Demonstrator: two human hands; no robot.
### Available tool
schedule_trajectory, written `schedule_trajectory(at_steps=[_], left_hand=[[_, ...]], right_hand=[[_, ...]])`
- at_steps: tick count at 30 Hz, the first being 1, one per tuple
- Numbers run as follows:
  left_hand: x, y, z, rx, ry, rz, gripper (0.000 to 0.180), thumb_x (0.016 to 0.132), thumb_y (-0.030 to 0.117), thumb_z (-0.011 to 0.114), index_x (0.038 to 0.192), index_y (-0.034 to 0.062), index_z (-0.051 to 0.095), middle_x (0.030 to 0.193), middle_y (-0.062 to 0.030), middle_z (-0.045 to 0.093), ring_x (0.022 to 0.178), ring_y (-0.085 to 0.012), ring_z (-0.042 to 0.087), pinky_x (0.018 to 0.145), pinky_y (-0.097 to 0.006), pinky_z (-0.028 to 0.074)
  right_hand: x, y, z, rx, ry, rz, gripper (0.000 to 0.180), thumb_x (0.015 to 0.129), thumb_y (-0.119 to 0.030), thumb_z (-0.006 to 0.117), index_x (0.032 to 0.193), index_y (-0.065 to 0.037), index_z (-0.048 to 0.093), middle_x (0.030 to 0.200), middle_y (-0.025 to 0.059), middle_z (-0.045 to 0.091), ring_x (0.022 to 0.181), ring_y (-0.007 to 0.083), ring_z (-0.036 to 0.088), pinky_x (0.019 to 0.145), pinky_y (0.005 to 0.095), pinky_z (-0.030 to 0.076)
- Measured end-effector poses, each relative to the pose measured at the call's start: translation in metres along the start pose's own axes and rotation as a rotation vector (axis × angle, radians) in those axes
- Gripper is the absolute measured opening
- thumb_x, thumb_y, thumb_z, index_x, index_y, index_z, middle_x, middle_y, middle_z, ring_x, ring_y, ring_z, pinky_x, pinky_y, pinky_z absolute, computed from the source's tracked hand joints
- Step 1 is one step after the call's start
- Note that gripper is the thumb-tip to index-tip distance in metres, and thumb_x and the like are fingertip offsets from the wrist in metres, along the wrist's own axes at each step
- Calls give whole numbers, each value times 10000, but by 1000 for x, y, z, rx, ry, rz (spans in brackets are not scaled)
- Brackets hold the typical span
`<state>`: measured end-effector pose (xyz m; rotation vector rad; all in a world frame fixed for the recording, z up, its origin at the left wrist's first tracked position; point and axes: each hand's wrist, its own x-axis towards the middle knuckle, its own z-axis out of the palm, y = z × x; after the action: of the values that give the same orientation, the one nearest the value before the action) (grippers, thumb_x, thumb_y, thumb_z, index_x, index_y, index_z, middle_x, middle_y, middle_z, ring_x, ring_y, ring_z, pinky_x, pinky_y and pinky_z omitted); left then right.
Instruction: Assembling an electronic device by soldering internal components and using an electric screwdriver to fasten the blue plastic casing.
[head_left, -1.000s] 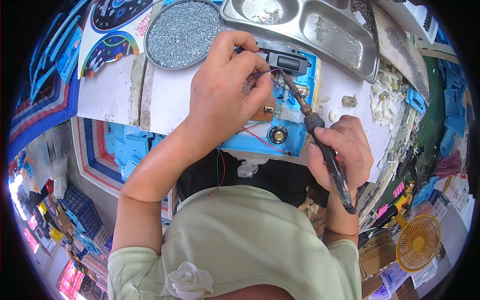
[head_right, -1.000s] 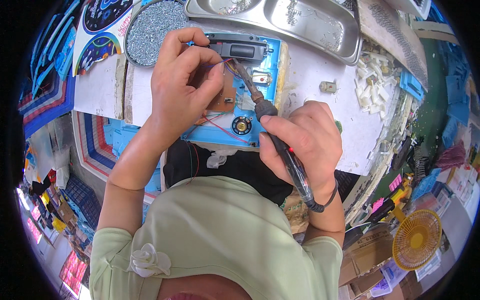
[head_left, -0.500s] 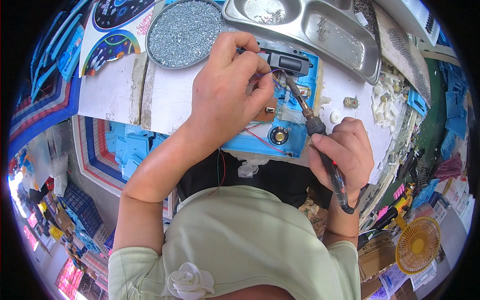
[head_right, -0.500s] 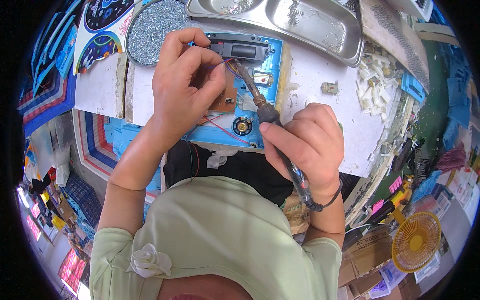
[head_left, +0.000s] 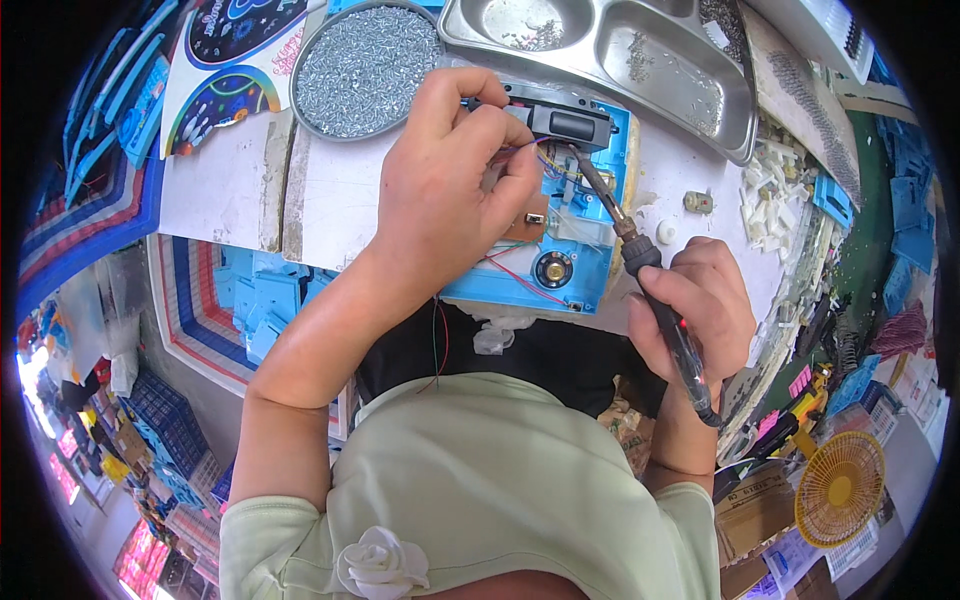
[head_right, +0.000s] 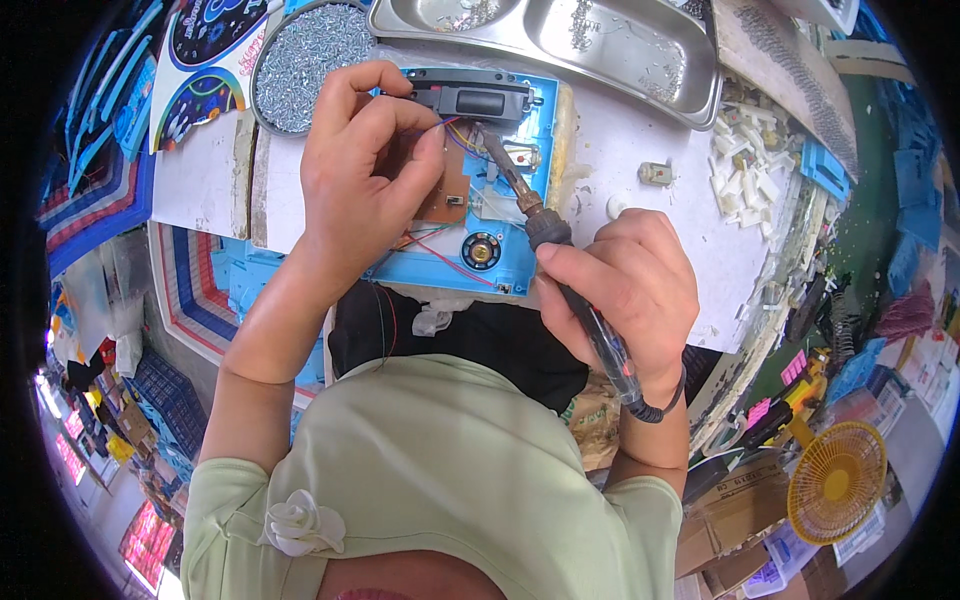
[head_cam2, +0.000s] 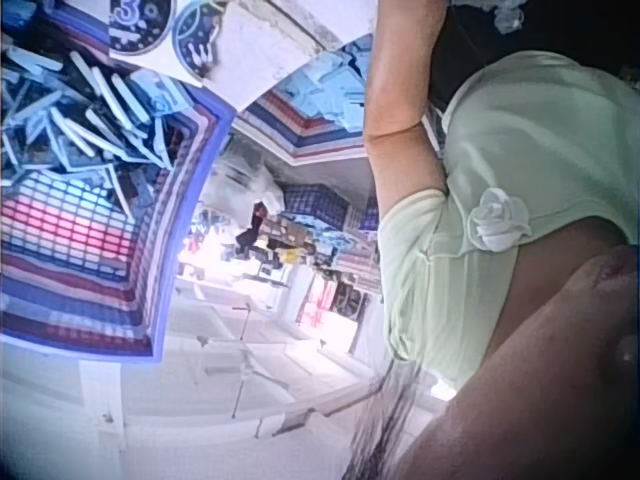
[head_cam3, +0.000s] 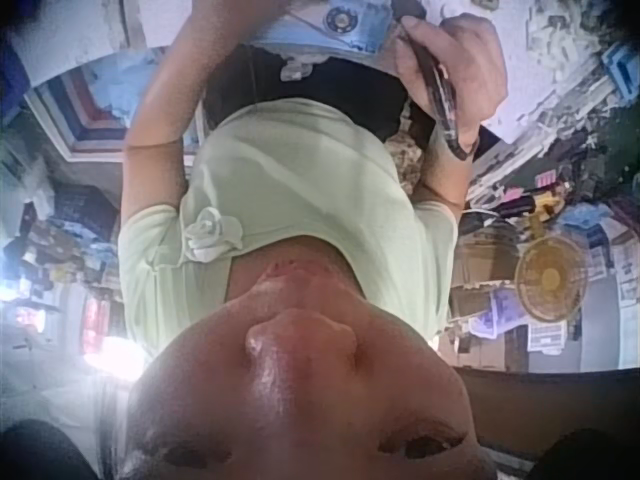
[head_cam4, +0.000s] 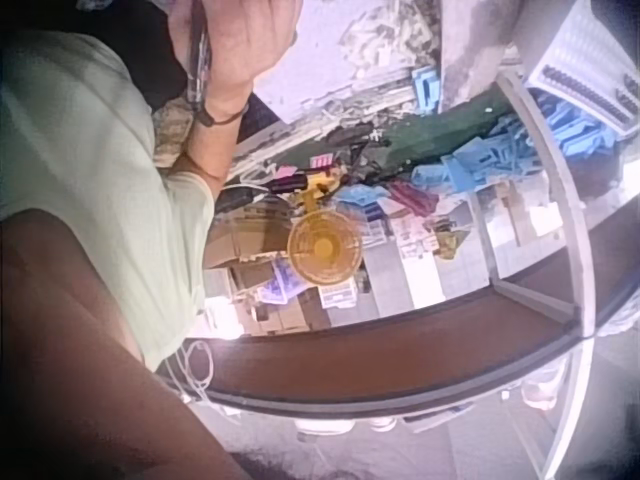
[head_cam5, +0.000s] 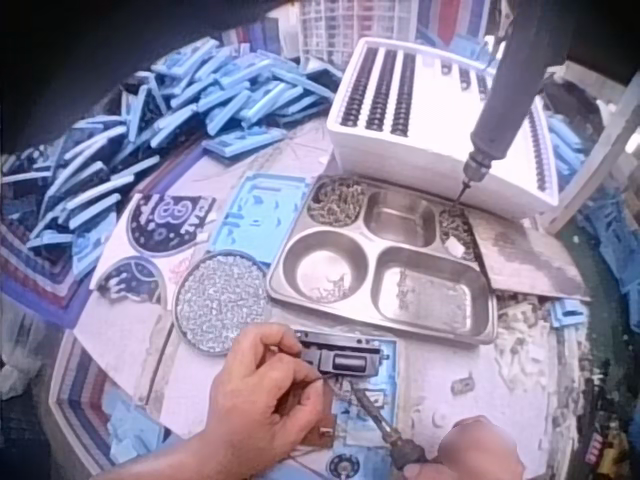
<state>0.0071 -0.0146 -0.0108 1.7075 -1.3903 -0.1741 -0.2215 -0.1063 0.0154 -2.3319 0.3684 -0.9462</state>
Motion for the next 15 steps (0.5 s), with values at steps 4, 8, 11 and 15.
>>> schedule_trajectory(at_steps=[4, 8, 11, 15], left_hand=[[-2, -1, -4, -12, 2, 61, 85, 817, -3, 759, 873, 11, 697, 1138, -98, 545, 755, -123, 601, 684, -261, 492], [1, 0, -1, 30, -74, 85, 79, 815, -12, 757, 856, 3, 691, 1121, -98, 531, 717, -123, 604, 658, -262, 504], [5, 1, 0, 46, -116, 44, 74, 820, -14, 750, 843, -7, 680, 1106, -106, 525, 694, -133, 608, 650, -287, 527], [6, 2, 3, 71, -105, 27, 85, 804, -13, 748, 832, -18, 667, 1065, -113, 527, 729, -172, 618, 645, -301, 542]], right_hand=[[-1, 0, -1, 6, 7, 8, 384, 687, -4, 824, 1050, -79, 724, 718, 48, 619, 666, 255, 561, 619, 349, 474], [1, -1, -2, -3, 3, 15, 383, 683, -4, 823, 1046, -82, 727, 713, 48, 614, 667, 260, 564, 622, 353, 478], [1, 2, 0, -2, 2, 9, 383, 681, -1, 820, 1043, -84, 729, 703, 46, 601, 667, 260, 562, 623, 352, 478], [3, 3, 3, -12, -3, 14, 375, 685, -1, 818, 1039, -84, 729, 686, 45, 577, 659, 254, 554, 620, 347, 472]])
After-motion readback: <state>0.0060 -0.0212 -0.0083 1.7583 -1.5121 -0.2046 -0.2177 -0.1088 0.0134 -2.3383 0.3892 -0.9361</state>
